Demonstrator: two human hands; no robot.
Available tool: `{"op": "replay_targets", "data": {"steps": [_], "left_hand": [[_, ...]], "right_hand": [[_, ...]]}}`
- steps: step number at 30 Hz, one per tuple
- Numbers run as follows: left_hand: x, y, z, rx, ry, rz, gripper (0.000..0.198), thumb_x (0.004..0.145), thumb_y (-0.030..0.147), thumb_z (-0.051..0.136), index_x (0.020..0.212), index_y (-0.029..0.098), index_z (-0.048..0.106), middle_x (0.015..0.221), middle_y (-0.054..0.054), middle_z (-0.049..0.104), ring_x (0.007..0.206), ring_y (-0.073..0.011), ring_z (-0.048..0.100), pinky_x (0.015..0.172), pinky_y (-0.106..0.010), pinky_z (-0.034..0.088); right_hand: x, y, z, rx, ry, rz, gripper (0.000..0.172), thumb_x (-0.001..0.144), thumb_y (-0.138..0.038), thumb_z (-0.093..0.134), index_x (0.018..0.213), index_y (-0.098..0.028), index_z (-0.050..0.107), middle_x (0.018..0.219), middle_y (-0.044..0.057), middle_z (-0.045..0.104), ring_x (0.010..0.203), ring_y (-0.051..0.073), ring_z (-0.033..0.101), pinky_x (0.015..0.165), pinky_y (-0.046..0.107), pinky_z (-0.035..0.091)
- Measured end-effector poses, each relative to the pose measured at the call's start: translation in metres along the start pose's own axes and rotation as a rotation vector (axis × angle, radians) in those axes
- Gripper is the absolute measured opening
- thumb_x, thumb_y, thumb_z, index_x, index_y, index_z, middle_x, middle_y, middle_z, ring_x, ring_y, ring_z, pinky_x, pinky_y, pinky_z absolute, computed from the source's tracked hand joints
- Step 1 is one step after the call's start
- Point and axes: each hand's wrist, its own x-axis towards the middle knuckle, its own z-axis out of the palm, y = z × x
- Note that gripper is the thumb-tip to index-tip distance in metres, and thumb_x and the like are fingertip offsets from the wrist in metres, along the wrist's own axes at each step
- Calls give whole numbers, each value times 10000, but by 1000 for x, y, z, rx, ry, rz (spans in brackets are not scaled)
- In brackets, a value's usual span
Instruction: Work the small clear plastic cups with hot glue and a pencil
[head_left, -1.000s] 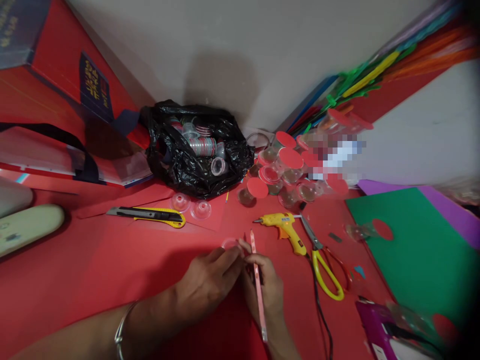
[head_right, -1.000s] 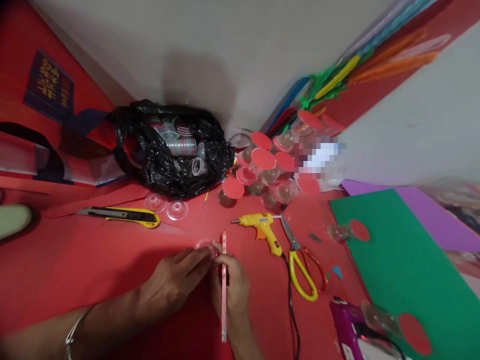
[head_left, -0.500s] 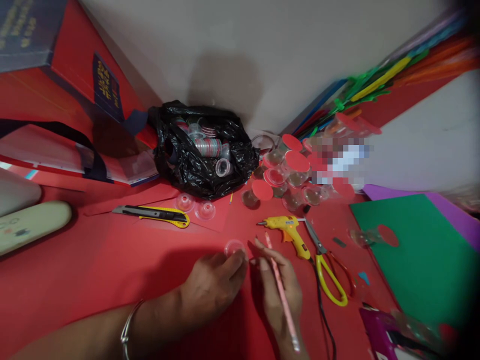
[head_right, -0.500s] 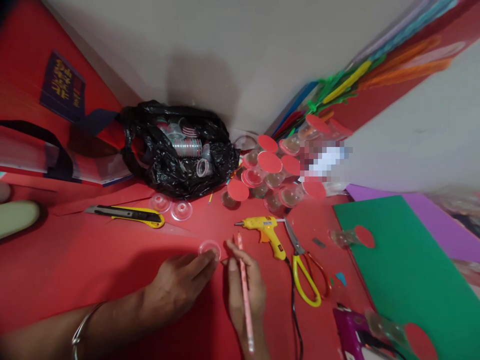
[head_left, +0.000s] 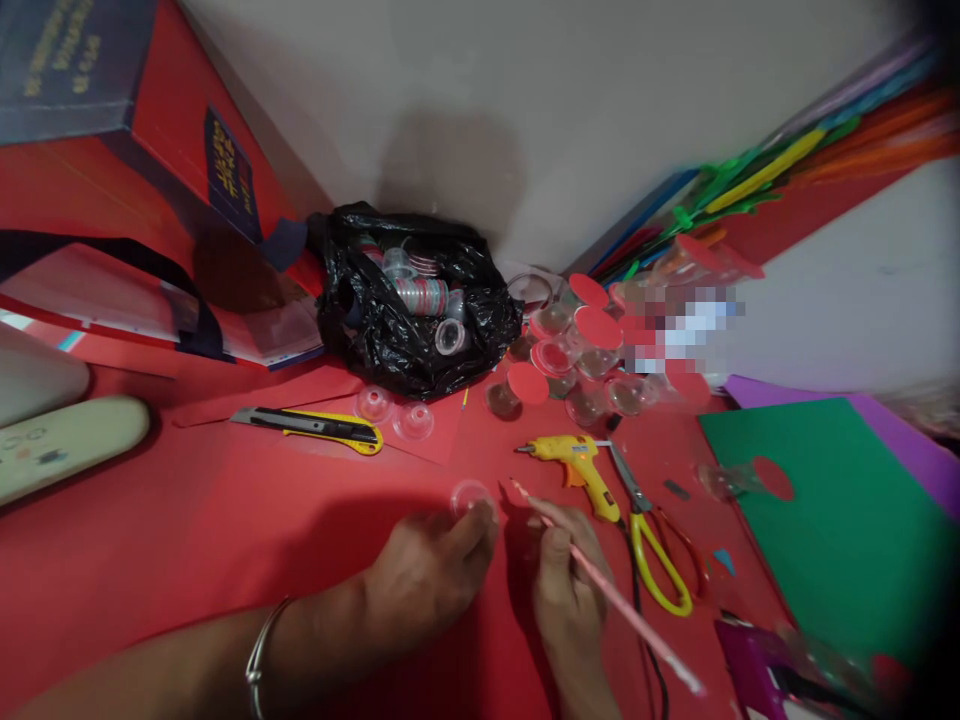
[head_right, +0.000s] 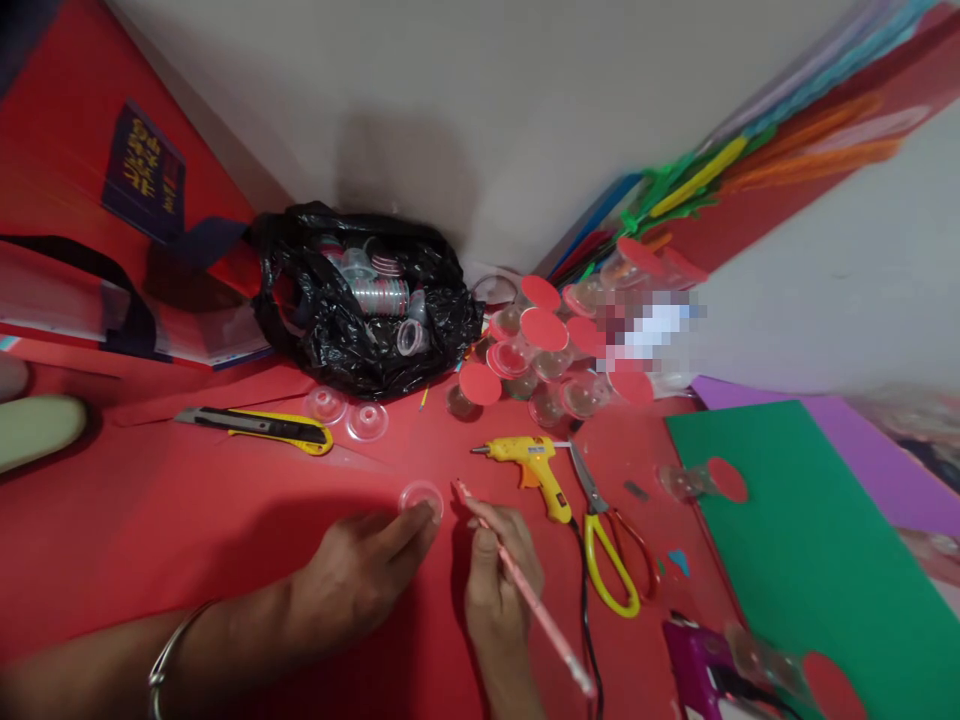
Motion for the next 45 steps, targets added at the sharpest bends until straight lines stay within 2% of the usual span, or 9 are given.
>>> {"op": "replay_targets", "data": {"steps": [5,9,11,15,22,30,37,41,45], "left_hand": [[-2,7,3,93,-121,-15,499,856,29,423,1345,63,514,1278,-197,641,559,-145,646,388,-258,503],[2,9,3,91,-199,-36,344,877,60,462,1190,104,598,1070,-121,708,563,-157,640,389,-244,464],[6,9,1,24,-235,-52,227,892,83,486,1063,136,625,952,-78,704,564,-153,633,387,-228,433],[10,8,-5,-68,-282,-85,130,906,121,506,968,151,617,943,-66,682,562,-160,635,372,-235,414],[9,8,-8,-79,-322,-105,135,929,147,481,984,150,603,980,-86,670,530,-142,615,374,-231,422],[9,9,-8,-77,-287,-119,173,913,135,489,1027,151,618,981,-75,669,512,-139,598,353,-244,369],[7,10,-4,-83,-247,-129,167,899,136,505,1032,147,605,958,-69,666,497,-131,573,350,-235,349],[8,9,-4,-73,-234,-126,180,907,125,464,1008,148,611,979,-79,667,485,-142,567,328,-258,356],[10,8,-8,-71,-261,-103,205,915,126,458,1052,140,611,974,-75,675,505,-145,589,336,-251,391]], "right_hand": [[40,-31,-4,25,-166,-37,335,978,-450,515,790,-216,664,688,17,673,627,179,635,582,271,493],[71,-58,11,26,-610,-155,365,996,-406,493,717,-223,644,651,-1,672,600,164,629,593,260,466],[81,-65,20,-26,-745,-222,394,1002,-403,480,681,-225,623,626,-12,654,577,156,609,597,261,443],[89,-67,35,-137,-877,-278,457,1010,-442,452,623,-223,556,599,-16,617,550,152,578,586,264,409],[94,-65,39,-193,-1081,-214,415,1021,-419,438,693,-203,572,685,8,648,633,148,593,642,261,411],[102,-67,43,-204,-1180,-188,396,1015,-405,451,706,-198,585,696,2,638,666,147,598,644,247,411],[104,-64,46,-209,-1189,-212,378,993,-404,513,698,-193,619,650,-7,627,625,141,583,602,242,410],[103,-63,45,-190,-1160,-207,394,997,-413,505,693,-192,623,645,-4,629,615,141,590,594,244,415],[102,-60,42,-185,-1057,-224,403,1000,-407,493,674,-193,595,663,8,647,619,148,603,620,258,424]]}}
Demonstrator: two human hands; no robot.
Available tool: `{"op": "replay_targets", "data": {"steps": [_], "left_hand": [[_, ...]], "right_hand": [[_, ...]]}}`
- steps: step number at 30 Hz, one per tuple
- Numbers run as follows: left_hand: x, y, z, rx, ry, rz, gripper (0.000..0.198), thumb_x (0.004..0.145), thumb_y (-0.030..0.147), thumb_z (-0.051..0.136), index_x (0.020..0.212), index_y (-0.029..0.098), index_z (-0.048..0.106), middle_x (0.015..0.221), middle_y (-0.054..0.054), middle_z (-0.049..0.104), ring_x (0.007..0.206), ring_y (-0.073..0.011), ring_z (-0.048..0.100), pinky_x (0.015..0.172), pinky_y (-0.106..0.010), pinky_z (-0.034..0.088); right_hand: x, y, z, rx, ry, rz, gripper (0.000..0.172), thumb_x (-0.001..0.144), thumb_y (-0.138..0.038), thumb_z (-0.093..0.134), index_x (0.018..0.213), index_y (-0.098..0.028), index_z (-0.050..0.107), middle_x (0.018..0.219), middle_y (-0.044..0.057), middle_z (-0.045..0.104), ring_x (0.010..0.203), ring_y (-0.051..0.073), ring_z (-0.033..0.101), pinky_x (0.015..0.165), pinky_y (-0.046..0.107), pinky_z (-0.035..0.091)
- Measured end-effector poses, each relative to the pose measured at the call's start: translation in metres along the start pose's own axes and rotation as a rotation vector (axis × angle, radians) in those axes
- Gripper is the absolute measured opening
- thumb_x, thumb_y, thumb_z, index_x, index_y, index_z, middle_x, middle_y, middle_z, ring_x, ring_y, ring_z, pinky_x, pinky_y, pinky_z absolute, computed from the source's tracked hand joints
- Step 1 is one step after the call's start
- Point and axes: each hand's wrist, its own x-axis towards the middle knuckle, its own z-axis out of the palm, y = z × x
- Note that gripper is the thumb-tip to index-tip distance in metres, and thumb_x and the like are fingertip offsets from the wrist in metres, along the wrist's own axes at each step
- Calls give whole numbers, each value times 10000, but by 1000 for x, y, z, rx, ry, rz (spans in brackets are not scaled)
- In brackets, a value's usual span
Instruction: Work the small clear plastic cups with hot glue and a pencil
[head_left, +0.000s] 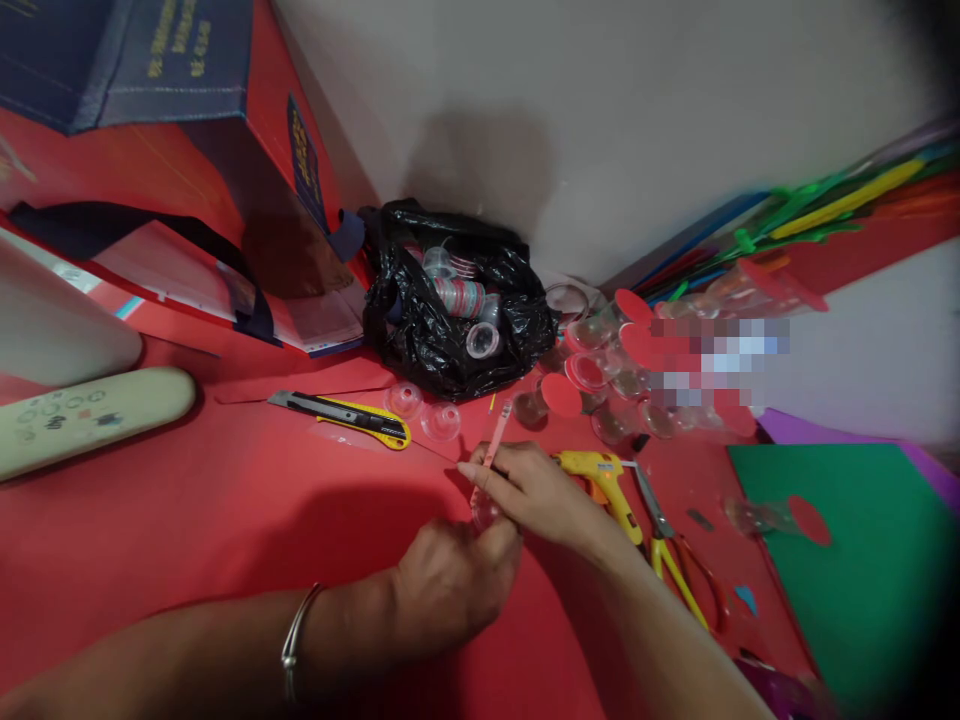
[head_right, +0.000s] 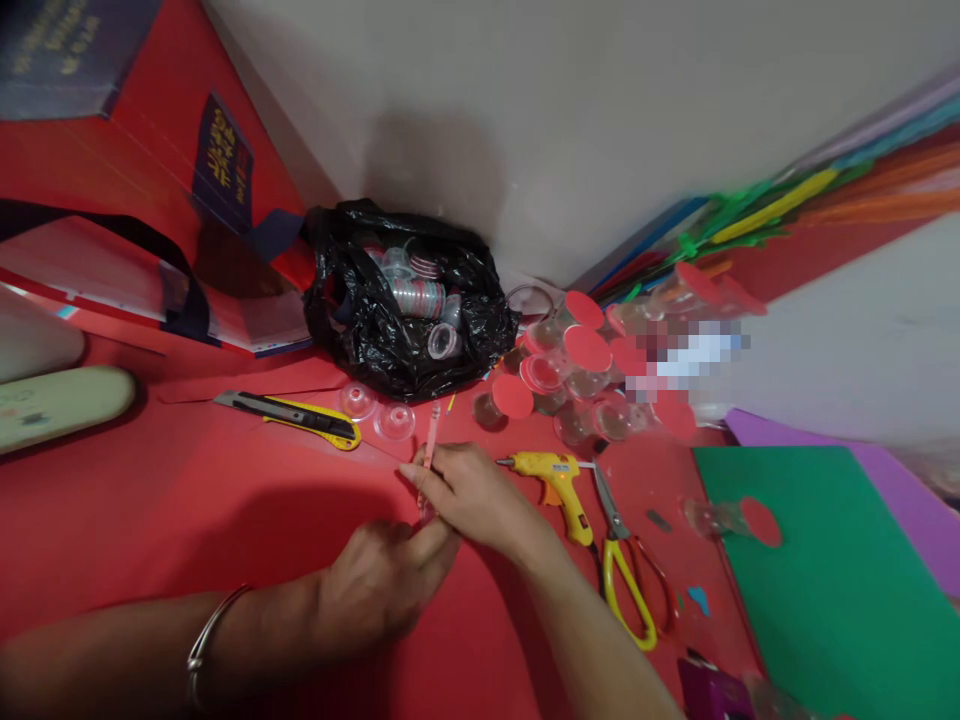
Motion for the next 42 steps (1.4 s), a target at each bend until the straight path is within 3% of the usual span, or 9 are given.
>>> {"op": "replay_targets", "data": {"steps": [6,12,20,24,29,33,37,42], "left_hand": [[0,0,-3,5,-21,-24,241,921,136,484,1122,131,617,984,-80,695,511,-138,615,341,-235,409],[-3,-1,2,86,18,31,443,896,114,470,1330,75,546,1277,-158,653,606,-173,686,365,-280,483],[-6,-3,13,104,106,20,525,862,26,400,1371,71,517,1280,-170,657,633,-165,690,385,-246,484],[-7,-3,18,77,152,8,546,821,15,421,1349,83,539,1294,-185,657,599,-162,685,396,-245,499],[-7,-13,12,-72,242,1,568,812,60,478,1376,124,494,1266,-180,683,664,-188,729,474,-252,563],[0,-35,4,-280,374,53,523,806,11,416,1294,158,532,1120,-100,758,853,-177,760,732,-262,620],[13,-50,2,-336,445,136,445,788,17,427,1139,184,643,1012,-46,787,822,-155,764,738,-225,607],[18,-51,-2,-321,466,148,403,796,2,435,1061,177,683,968,-39,789,802,-153,761,720,-223,605]], "right_hand": [[-9,9,3,3,194,-24,386,1003,-385,464,670,-208,548,638,-4,614,583,143,573,599,251,405],[-21,20,5,11,349,23,390,1013,-396,452,681,-217,551,632,-9,618,572,148,584,596,243,411],[-32,23,5,-52,439,58,407,1015,-425,440,671,-225,524,593,-7,607,561,162,603,582,255,407],[-48,22,6,-31,594,111,410,1007,-433,462,667,-223,553,627,11,643,606,174,627,631,269,448],[-85,20,31,113,843,240,374,991,-429,501,715,-217,640,655,30,692,613,189,652,607,277,497],[-109,8,64,127,869,211,209,977,-312,558,869,-206,701,764,40,739,669,182,681,635,267,517],[-117,-5,79,33,961,32,120,967,-178,560,963,-192,678,790,41,716,686,158,653,678,265,500],[-114,-15,83,-20,922,25,234,979,-172,525,759,-205,596,602,-6,575,547,133,522,562,267,403]]}}
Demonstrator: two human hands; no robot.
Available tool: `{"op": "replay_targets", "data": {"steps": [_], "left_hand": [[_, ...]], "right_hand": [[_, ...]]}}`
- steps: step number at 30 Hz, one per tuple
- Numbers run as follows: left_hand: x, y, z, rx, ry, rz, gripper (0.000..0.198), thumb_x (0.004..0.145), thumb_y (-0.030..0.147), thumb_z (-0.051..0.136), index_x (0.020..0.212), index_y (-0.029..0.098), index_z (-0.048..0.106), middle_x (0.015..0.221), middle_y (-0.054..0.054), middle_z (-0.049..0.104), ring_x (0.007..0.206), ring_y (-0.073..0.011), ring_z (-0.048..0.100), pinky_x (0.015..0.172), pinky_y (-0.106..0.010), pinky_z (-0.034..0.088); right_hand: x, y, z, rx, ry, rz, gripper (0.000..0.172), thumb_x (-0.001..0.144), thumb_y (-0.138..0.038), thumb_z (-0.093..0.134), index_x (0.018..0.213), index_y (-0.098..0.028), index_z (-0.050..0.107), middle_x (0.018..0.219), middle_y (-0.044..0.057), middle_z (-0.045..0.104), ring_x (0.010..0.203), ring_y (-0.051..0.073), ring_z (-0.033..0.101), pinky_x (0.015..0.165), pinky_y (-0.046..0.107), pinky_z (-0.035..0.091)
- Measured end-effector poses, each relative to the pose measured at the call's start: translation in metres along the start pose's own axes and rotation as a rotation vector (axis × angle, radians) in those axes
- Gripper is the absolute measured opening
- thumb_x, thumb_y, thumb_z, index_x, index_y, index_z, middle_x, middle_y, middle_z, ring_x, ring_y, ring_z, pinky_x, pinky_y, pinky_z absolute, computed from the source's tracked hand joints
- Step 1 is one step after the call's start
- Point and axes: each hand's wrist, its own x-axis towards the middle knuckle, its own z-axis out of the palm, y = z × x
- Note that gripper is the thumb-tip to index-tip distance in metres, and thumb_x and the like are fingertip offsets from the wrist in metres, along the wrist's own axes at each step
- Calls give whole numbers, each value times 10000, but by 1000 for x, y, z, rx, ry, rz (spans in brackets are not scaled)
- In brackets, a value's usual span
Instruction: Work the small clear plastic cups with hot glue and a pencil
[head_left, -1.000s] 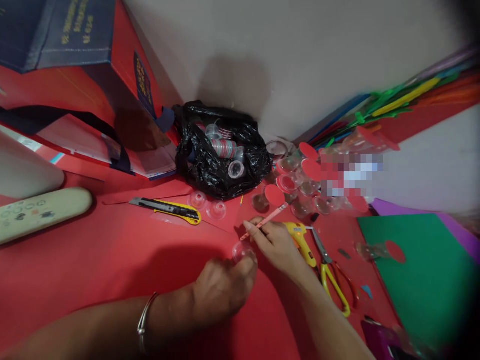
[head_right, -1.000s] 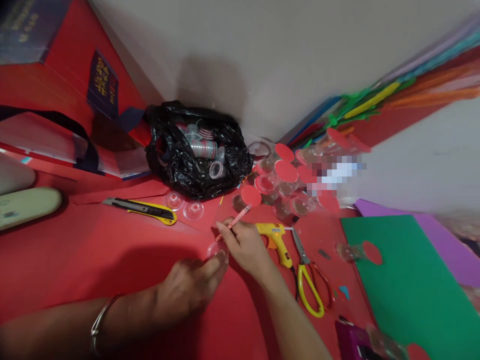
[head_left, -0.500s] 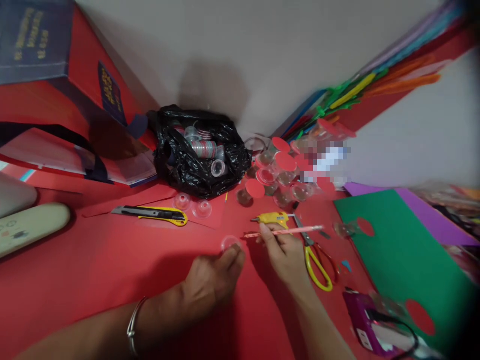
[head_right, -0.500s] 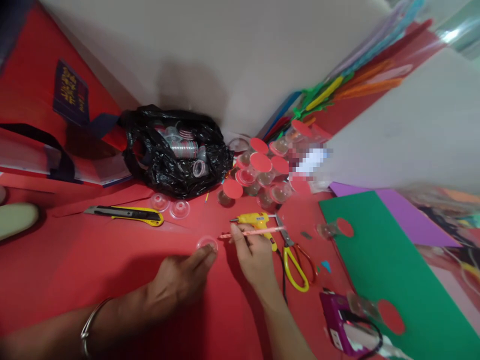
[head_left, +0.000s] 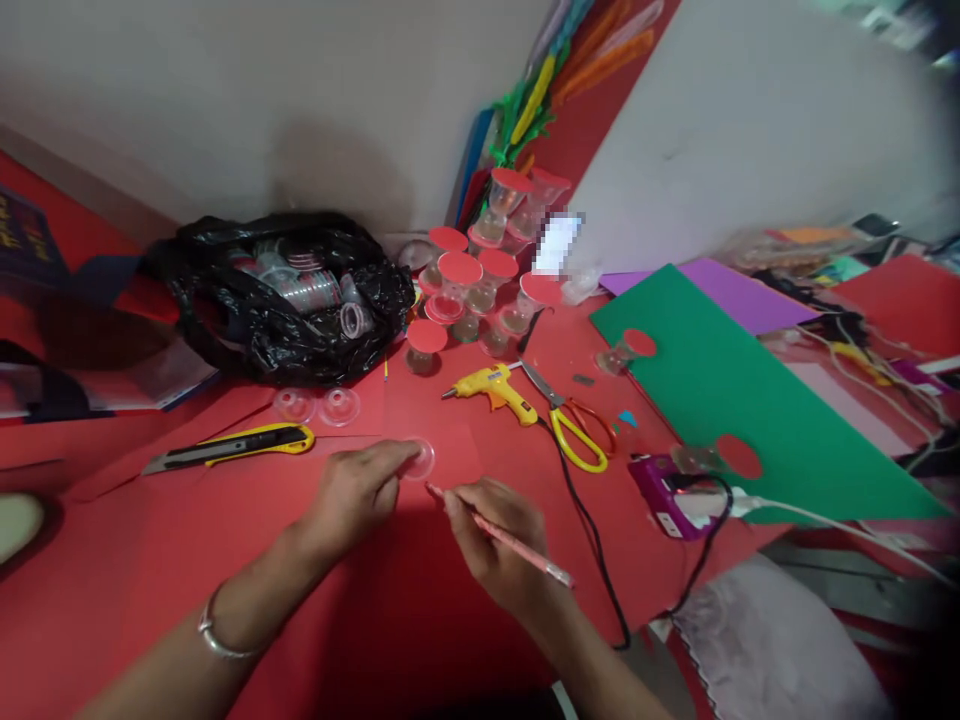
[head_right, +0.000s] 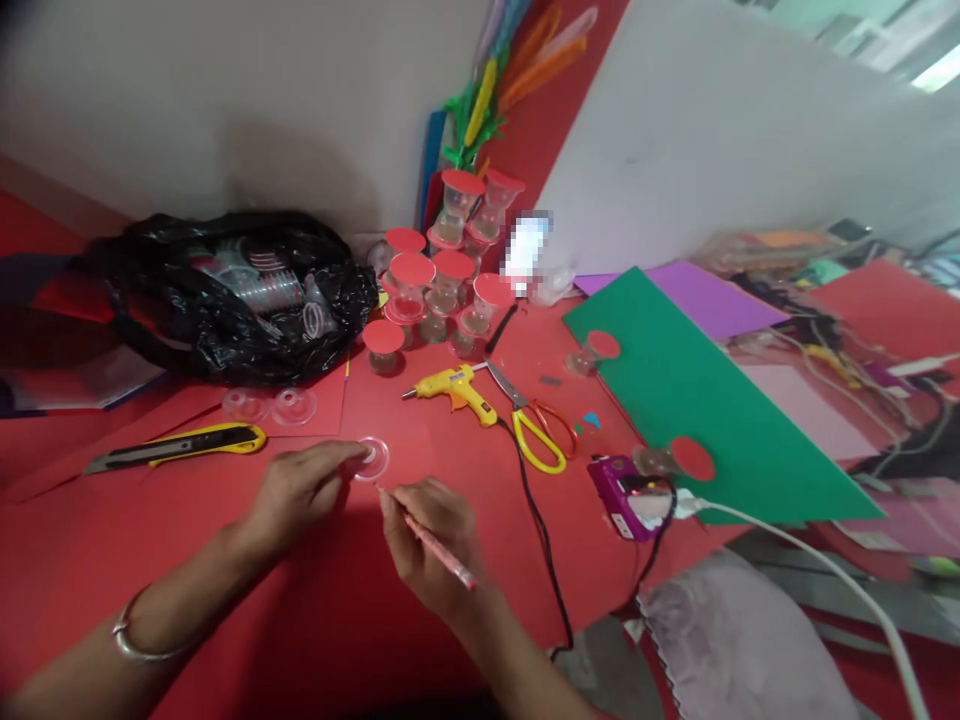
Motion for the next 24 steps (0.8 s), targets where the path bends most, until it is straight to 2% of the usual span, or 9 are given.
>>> {"op": "replay_targets", "data": {"steps": [4,8,17,24], "left_hand": [[0,-1,-3,-75,-58,15,358,851,14,443,1060,172,686,983,-51,780,831,-146,753,734,-227,607],[-3,-6,-2,-135,-74,49,382,877,10,454,1112,193,692,1077,-58,764,936,-141,743,804,-238,610],[-3,-7,1,-207,-60,41,347,906,31,503,1099,206,732,1074,-64,752,982,-148,738,863,-248,608],[-4,-6,1,-209,-64,19,340,921,49,497,1096,220,733,1086,-57,749,994,-149,734,858,-260,615]], "right_hand": [[0,-2,16,38,-86,-70,211,999,-167,468,841,-210,601,687,18,633,628,154,565,623,277,443],[0,-2,27,-13,-90,-97,214,1003,-159,450,860,-212,600,705,24,636,645,166,578,632,284,465],[2,1,32,-29,-73,-114,218,1008,-162,441,874,-207,608,721,24,647,641,156,586,627,277,477],[1,0,35,-153,-60,-171,205,982,-115,457,863,-201,600,705,35,646,638,169,587,610,286,461]]}}
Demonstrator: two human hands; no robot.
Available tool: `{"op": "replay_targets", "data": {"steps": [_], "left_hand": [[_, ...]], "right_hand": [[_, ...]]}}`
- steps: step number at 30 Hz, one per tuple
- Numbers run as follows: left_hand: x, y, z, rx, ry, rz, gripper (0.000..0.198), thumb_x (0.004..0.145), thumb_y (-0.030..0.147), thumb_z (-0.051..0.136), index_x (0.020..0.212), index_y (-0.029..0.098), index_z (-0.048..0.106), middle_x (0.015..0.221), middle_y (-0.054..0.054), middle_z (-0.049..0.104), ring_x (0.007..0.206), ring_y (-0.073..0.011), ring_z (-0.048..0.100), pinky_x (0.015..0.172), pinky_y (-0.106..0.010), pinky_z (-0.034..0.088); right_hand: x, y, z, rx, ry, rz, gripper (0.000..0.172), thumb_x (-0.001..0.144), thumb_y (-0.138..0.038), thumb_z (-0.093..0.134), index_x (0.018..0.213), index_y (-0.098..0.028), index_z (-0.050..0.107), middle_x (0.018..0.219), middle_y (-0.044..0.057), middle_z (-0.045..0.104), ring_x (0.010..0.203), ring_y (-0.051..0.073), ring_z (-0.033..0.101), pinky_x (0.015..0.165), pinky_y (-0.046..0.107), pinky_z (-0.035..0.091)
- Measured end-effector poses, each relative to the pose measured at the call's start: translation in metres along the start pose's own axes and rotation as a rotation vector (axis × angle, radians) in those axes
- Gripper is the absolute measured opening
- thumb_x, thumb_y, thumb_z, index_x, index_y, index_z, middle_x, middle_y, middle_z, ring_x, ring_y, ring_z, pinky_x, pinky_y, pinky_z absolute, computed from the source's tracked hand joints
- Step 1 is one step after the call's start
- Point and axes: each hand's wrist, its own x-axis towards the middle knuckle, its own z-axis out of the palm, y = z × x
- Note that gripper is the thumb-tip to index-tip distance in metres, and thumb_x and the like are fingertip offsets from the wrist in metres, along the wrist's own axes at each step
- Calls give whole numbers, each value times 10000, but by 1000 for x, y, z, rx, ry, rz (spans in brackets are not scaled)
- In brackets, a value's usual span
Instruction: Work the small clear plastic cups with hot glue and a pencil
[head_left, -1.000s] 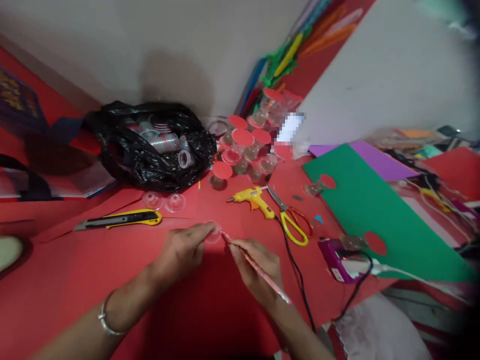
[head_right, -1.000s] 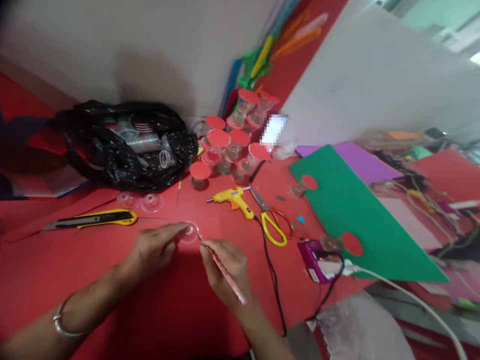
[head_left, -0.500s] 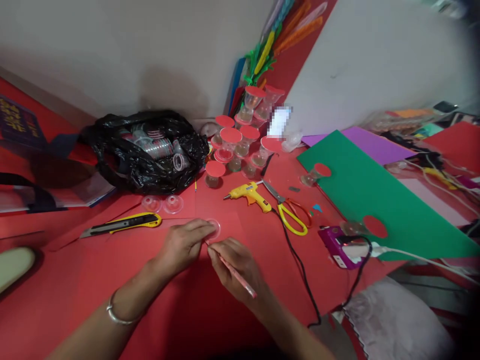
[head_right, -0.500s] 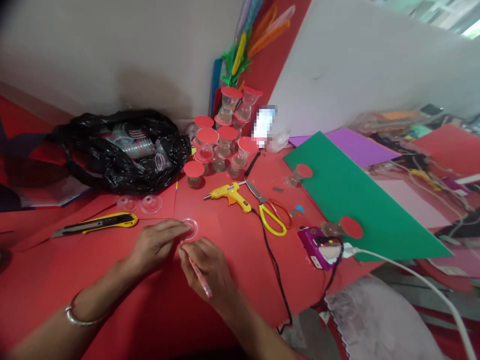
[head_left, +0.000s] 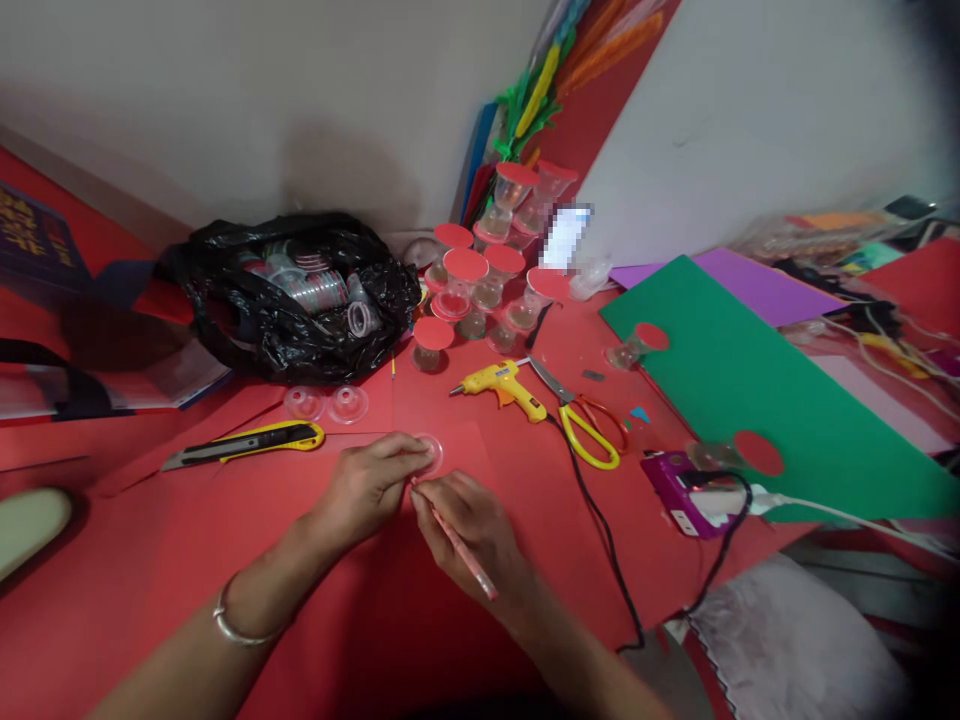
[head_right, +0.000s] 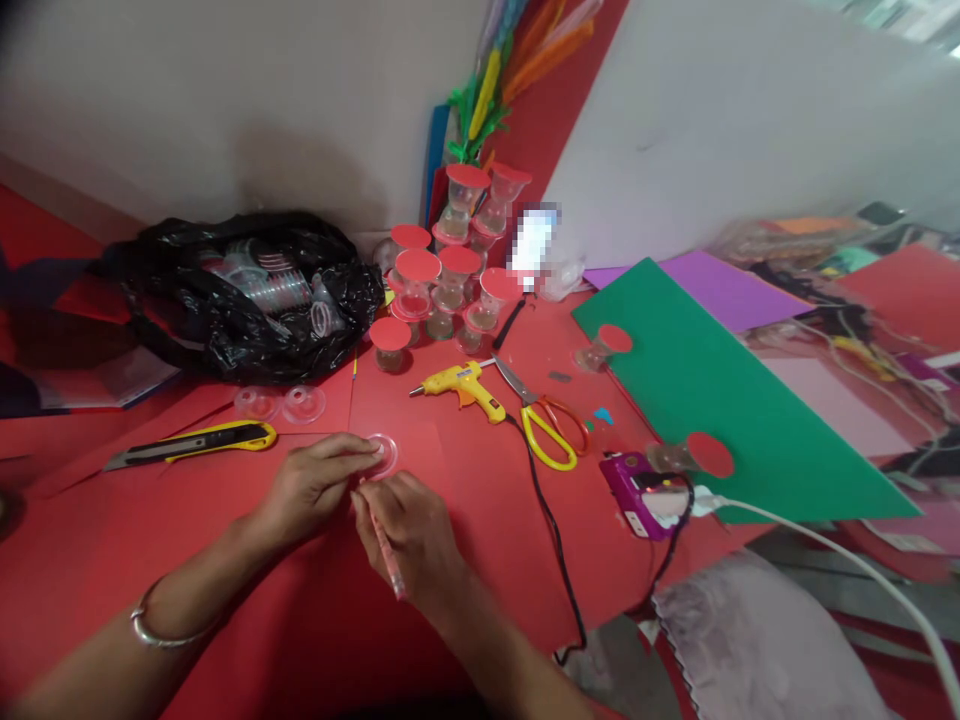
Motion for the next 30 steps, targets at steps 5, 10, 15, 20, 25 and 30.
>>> {"op": "replay_targets", "data": {"steps": [5,10,15,20,25,30], "left_hand": [[-1,0,2,9,27,9,325,924,49,510,1089,218,733,1073,-55,751,967,-142,739,842,-244,618],[0,2,3,10,40,13,288,951,74,514,1059,217,739,1036,-47,751,957,-130,739,843,-228,614],[0,3,3,4,35,9,278,948,73,531,1075,211,736,1050,-52,749,986,-138,735,866,-233,608],[0,3,3,13,36,9,299,946,61,522,1091,220,730,1060,-50,744,999,-135,732,865,-228,607],[1,3,3,9,47,23,311,934,32,517,1077,207,731,1034,-53,742,990,-134,734,862,-222,604],[0,1,5,12,51,33,312,935,43,526,1086,225,729,1048,-50,744,987,-138,736,867,-227,604]], "right_hand": [[-5,-1,-5,15,-10,5,185,977,-98,469,904,-191,611,719,35,646,634,168,580,599,284,455],[-14,6,-13,57,2,55,163,985,-114,481,913,-198,601,716,33,631,628,160,560,603,281,436],[-12,11,-17,44,27,113,262,1000,-141,468,760,-216,543,609,-5,553,565,145,518,566,277,382],[-10,12,-18,26,30,138,281,1005,-159,451,743,-218,534,606,-3,552,571,146,528,580,273,387],[-10,17,-20,5,36,186,296,1005,-174,446,728,-214,541,609,5,564,581,148,535,601,269,391],[-6,28,-19,11,78,192,301,1005,-198,455,729,-209,575,623,13,601,585,148,556,610,262,410]]}}
